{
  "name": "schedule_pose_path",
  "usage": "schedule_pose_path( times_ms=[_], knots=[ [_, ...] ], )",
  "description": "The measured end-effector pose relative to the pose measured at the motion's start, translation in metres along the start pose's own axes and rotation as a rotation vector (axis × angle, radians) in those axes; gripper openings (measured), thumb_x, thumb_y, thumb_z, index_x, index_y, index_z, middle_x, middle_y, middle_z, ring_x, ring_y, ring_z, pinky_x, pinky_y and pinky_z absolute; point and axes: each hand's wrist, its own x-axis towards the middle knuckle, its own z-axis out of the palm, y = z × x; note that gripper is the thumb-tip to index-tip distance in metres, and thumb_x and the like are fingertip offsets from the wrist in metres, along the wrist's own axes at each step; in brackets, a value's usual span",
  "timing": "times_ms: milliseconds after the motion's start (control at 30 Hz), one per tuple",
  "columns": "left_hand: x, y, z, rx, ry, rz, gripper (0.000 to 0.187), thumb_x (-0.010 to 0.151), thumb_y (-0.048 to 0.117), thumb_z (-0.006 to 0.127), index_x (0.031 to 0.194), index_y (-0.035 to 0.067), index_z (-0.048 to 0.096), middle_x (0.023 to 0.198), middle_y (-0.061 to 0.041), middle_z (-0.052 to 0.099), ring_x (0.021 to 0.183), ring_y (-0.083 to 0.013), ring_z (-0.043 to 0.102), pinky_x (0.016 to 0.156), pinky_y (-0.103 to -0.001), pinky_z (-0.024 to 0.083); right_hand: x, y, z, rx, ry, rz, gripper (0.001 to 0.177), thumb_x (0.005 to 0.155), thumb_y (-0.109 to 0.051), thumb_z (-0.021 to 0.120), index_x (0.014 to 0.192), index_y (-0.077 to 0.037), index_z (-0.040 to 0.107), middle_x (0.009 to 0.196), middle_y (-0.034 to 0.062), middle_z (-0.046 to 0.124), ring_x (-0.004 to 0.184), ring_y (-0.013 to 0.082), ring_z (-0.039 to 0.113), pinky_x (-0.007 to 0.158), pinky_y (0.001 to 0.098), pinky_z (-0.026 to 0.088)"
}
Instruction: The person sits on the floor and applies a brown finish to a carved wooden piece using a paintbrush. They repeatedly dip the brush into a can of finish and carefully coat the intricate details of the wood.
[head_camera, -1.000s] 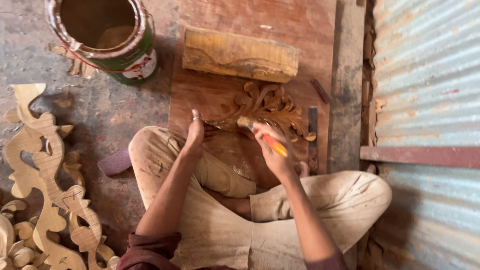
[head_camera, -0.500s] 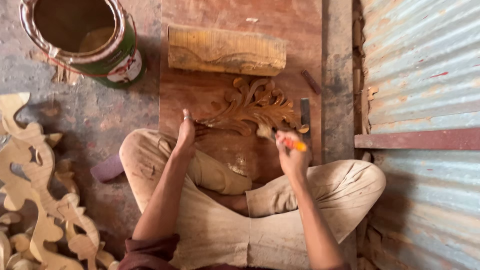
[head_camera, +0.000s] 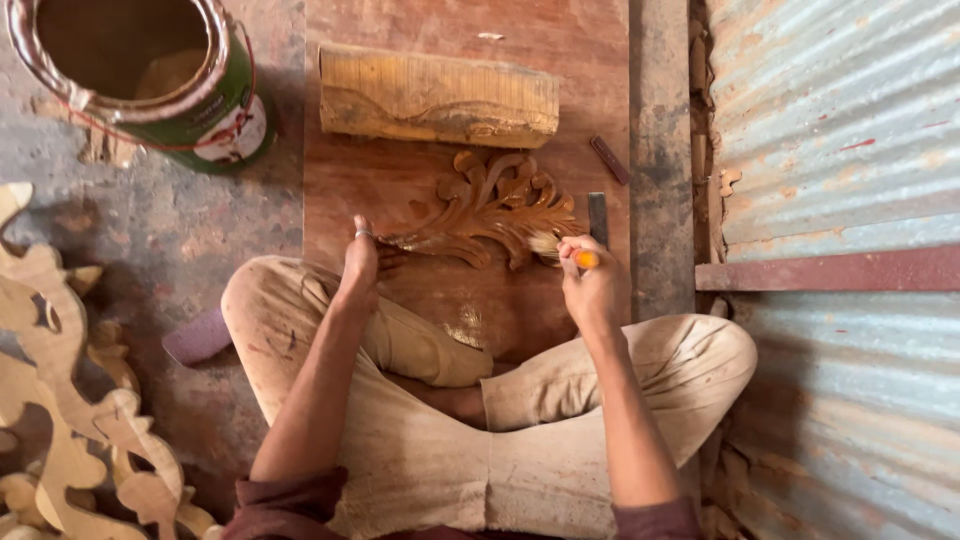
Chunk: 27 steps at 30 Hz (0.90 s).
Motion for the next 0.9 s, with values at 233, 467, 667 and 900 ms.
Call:
schedule_pose_path(
  times_ms=[233,467,667,900],
  knots=[
    [0.016,-0.014,-0.003,-0.001,0.018,0.015,0.085,0.101,0.068,0.023,0.125,-0.004,0.061,0.115,-0.021,0.073,0.104,-0.0319,0.072,0.093,-0.045,0.055,0.0,-0.025,0.013,0.388,0.088,-0.209,0.012,0.096,-0.003,0.073,0.106,-0.009,0.068,0.111,0.0095,0.074,0.1,0.0274,0.072,0.085,0.0352,0.058],
    [0.007,-0.012,-0.003,-0.029,0.019,-0.002,0.085,0.101,0.068,0.025,0.129,-0.004,0.061,0.114,-0.019,0.073,0.105,-0.0325,0.071,0.095,-0.047,0.054,-0.007,-0.055,-0.001,-0.069,0.065,-0.283,0.01,0.092,-0.001,0.073,0.098,-0.006,0.067,0.102,0.0094,0.076,0.093,0.0296,0.075,0.077,0.0364,0.057],
    [0.004,-0.005,0.002,-0.027,0.02,-0.008,0.083,0.101,0.068,0.025,0.125,-0.001,0.064,0.108,-0.018,0.075,0.105,-0.0314,0.07,0.094,-0.045,0.054,0.043,-0.062,0.037,0.403,-0.163,-0.42,0.009,0.095,0.003,0.069,0.098,-0.004,0.064,0.109,0.0088,0.076,0.1,0.0274,0.075,0.086,0.0338,0.058],
    [0.052,-0.044,-0.009,-0.114,-0.013,0.072,0.084,0.102,0.069,0.03,0.103,-0.004,0.072,0.084,-0.017,0.073,0.076,-0.0281,0.071,0.069,-0.04,0.06,0.078,-0.068,0.076,0.127,0.2,-0.722,0.007,0.096,-0.005,0.069,0.099,-0.009,0.064,0.109,0.0088,0.077,0.102,0.0293,0.074,0.086,0.0369,0.059]
  ],
)
